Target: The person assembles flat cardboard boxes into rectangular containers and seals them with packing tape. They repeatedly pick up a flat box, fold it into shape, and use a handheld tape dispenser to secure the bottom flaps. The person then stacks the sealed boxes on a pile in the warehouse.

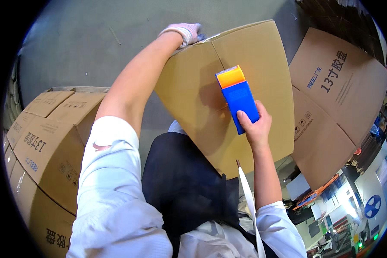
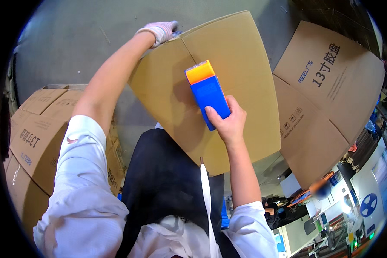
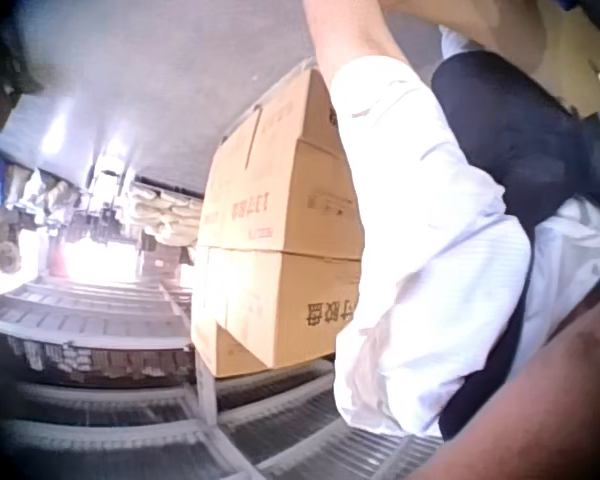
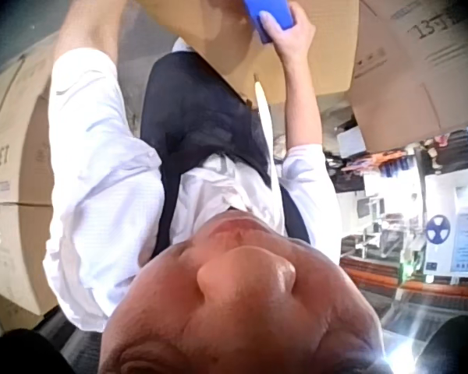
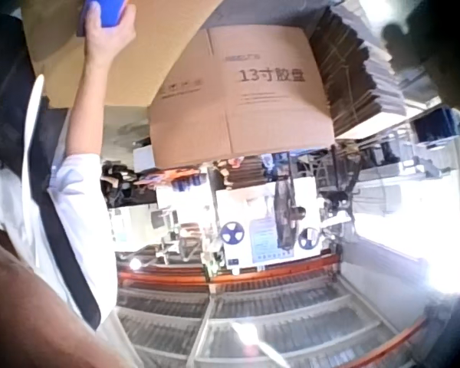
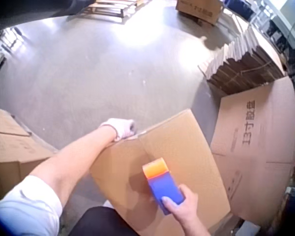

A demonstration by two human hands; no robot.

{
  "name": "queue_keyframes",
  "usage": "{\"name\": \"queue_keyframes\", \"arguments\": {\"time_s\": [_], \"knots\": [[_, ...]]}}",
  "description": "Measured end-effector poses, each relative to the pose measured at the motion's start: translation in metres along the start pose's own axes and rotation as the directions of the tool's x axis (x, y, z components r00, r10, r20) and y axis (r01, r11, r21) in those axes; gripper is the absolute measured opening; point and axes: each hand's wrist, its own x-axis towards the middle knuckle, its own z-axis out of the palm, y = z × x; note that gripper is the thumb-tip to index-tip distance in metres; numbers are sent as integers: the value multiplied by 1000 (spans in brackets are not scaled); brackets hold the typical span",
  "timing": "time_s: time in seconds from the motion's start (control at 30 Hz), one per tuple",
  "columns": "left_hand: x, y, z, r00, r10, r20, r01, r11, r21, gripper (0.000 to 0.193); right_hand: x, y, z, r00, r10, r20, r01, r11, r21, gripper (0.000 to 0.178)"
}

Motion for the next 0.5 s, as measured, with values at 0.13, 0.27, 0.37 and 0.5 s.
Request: {"name": "queue_keyframes", "arguments": {"time_s": [0.13,0.27,0.37,0.5], "knots": [[-13,12,-22,980,30,-198,-45,996,-72,48,1,-5,1,1000,14,-12,-14,1000,-13,42],[-62,94,0,912,120,-392,-74,988,133,58,7,-2,-6,999,-24,34,26,996,-82,50],[-59,81,12,780,236,-579,-157,970,183,57,5,-25,-11,993,12,118,-7,999,-44,58],[-78,112,2,809,272,-522,-191,960,203,57,-28,2,-49,970,102,222,-73,988,-136,62]]}}
